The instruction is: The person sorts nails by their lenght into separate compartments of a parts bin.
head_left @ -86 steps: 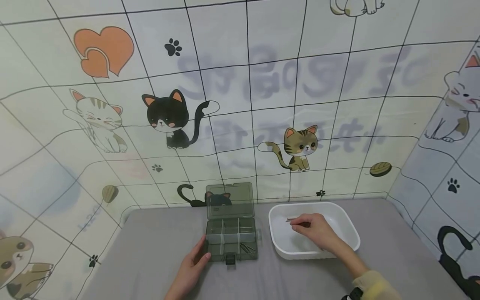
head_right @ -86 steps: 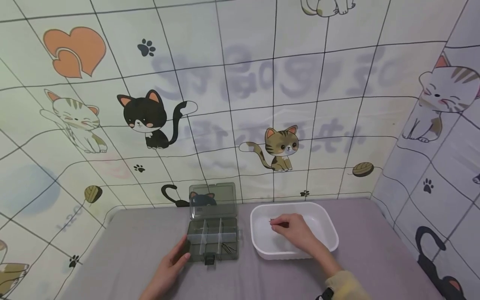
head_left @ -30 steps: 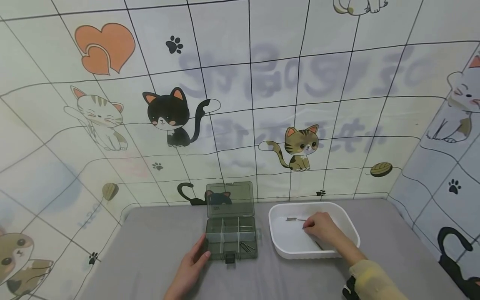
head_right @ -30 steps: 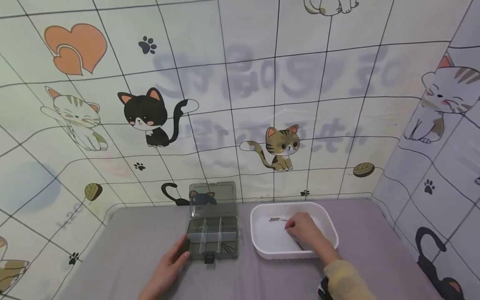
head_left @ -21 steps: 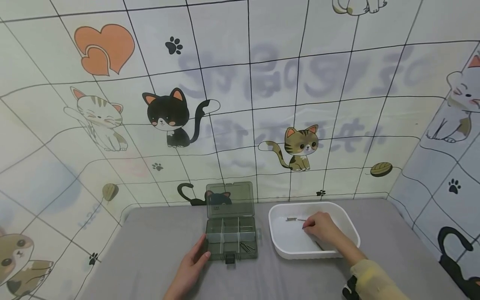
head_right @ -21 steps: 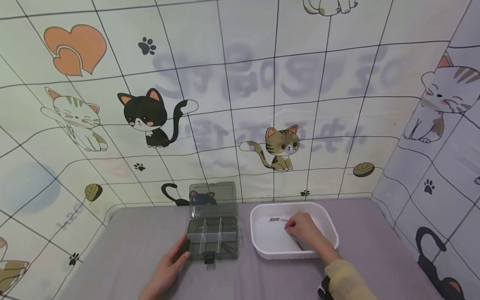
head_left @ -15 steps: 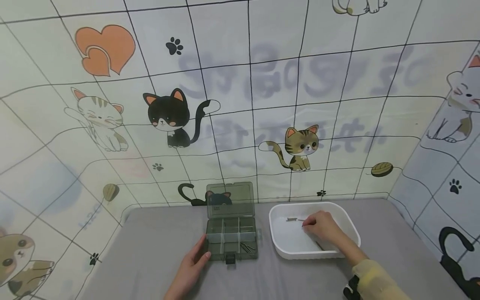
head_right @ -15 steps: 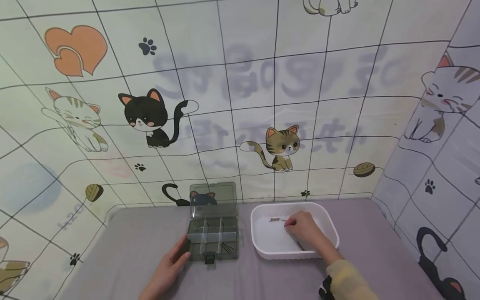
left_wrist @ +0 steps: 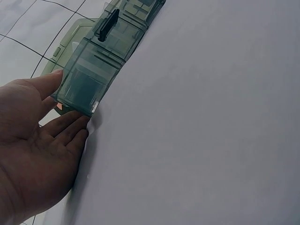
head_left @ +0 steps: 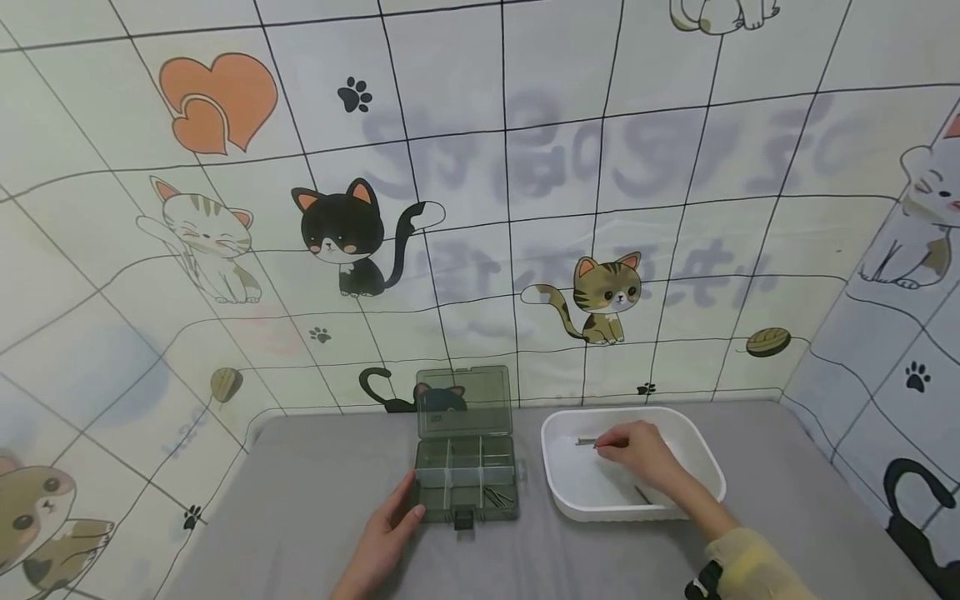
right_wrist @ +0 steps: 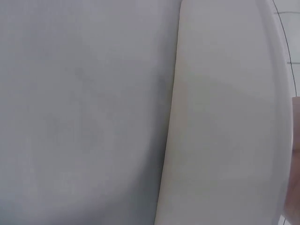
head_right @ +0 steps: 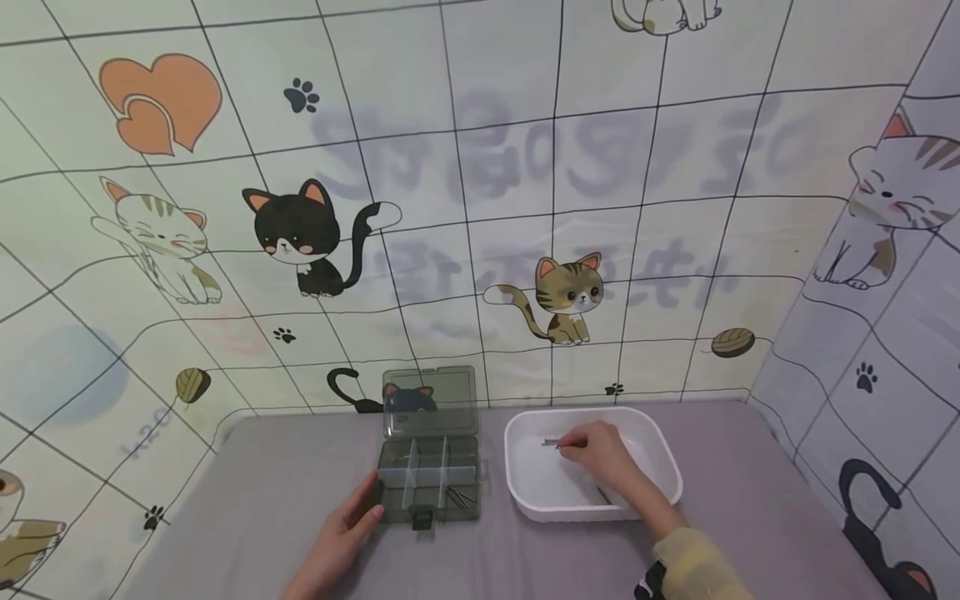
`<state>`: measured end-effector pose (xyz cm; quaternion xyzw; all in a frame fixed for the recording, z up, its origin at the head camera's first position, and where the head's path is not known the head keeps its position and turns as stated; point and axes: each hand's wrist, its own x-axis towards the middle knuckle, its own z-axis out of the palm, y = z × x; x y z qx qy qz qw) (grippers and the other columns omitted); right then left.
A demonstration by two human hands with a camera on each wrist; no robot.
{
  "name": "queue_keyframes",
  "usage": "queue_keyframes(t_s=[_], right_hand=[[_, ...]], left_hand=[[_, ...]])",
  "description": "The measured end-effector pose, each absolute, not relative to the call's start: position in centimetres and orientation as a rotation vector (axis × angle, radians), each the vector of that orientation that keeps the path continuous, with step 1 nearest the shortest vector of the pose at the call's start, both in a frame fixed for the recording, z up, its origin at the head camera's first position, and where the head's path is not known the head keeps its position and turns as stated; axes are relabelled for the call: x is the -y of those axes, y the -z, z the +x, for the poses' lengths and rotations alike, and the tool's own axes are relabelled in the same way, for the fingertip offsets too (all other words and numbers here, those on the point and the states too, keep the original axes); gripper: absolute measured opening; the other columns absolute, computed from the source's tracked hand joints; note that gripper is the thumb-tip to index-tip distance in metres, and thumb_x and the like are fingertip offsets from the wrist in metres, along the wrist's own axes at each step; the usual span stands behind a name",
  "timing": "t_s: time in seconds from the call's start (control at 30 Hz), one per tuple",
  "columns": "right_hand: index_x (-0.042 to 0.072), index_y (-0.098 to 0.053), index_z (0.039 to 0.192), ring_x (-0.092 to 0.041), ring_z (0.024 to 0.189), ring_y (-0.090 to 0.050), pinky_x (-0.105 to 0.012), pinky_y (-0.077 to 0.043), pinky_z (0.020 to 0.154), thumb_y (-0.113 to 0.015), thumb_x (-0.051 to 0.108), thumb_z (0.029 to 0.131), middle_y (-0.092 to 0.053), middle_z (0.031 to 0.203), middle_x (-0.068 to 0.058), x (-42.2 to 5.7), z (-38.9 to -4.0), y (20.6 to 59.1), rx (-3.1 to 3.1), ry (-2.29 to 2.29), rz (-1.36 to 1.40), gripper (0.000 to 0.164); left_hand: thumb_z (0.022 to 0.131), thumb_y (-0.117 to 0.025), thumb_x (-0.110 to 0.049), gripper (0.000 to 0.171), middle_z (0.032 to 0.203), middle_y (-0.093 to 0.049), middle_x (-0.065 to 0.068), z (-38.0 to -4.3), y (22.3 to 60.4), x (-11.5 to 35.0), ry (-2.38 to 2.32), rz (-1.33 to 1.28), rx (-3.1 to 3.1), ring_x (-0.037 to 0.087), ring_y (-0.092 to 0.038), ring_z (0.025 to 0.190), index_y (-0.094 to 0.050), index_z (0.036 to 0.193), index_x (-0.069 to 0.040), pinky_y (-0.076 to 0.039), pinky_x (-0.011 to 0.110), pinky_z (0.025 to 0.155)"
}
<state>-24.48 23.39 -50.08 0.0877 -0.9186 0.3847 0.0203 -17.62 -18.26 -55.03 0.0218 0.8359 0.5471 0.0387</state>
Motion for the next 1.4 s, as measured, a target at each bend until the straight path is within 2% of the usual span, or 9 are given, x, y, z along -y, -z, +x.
queue_keyframes(t_s=[0.17, 0.47, 0.77, 1.13, 1.4], right_hand=[[0.008, -0.075, 0.088, -0.011, 0.075, -0.062, -0.022, -0.051, 0.062, -0.075, 0.008, 0.080, -0.070, 0.082, 0.002, -22.3, -24.1, 49.9, 2.809, -1.280, 0.212, 0.008], [0.010, -0.075, 0.090, -0.011, 0.080, -0.064, -0.022, -0.053, 0.067, -0.074, 0.012, 0.082, -0.070, 0.085, 0.003, -20.3, -23.5, 48.5, 2.751, -1.413, 0.239, 0.008], [0.009, -0.074, 0.092, -0.013, 0.081, -0.064, -0.022, -0.053, 0.067, -0.073, 0.015, 0.084, -0.070, 0.088, 0.002, -18.0, -23.0, 47.9, 2.707, -1.495, 0.408, 0.010], [0.007, -0.074, 0.092, -0.010, 0.079, -0.065, -0.022, -0.055, 0.068, -0.073, 0.012, 0.083, -0.070, 0.087, 0.003, -14.6, -22.4, 48.6, 2.646, -1.565, 0.523, 0.010], [0.006, -0.074, 0.089, -0.011, 0.076, -0.063, -0.022, -0.054, 0.064, -0.072, 0.007, 0.083, -0.070, 0.086, 0.001, -11.2, -22.1, 48.7, 2.633, -1.571, 0.621, 0.007]], left_hand=[[0.095, -0.058, -0.032, 0.059, 0.151, -0.031, 0.006, -17.5, 55.1, 18.2, -1.692, 0.083, -2.565, 0.028, -0.023, 0.139, -0.035, 0.148, -0.019, -0.025, 0.045, 0.110], [0.095, -0.058, -0.032, 0.059, 0.151, -0.031, 0.006, -17.4, 55.1, 18.3, -1.695, 0.076, -2.567, 0.028, -0.023, 0.139, -0.035, 0.148, -0.019, -0.024, 0.046, 0.111], [0.095, -0.057, -0.033, 0.059, 0.151, -0.031, 0.005, -17.3, 55.1, 18.6, -1.702, 0.075, -2.565, 0.027, -0.023, 0.139, -0.034, 0.148, -0.019, -0.025, 0.047, 0.110], [0.095, -0.058, -0.028, 0.057, 0.150, -0.034, 0.006, -17.4, 55.2, 18.4, -1.730, 0.161, -2.588, 0.025, -0.026, 0.138, -0.036, 0.147, -0.016, -0.029, 0.036, 0.109], [0.096, -0.057, -0.028, 0.058, 0.150, -0.032, 0.007, -17.5, 55.0, 18.4, -1.721, 0.145, -2.564, 0.027, -0.024, 0.139, -0.034, 0.148, -0.017, -0.025, 0.046, 0.110]])
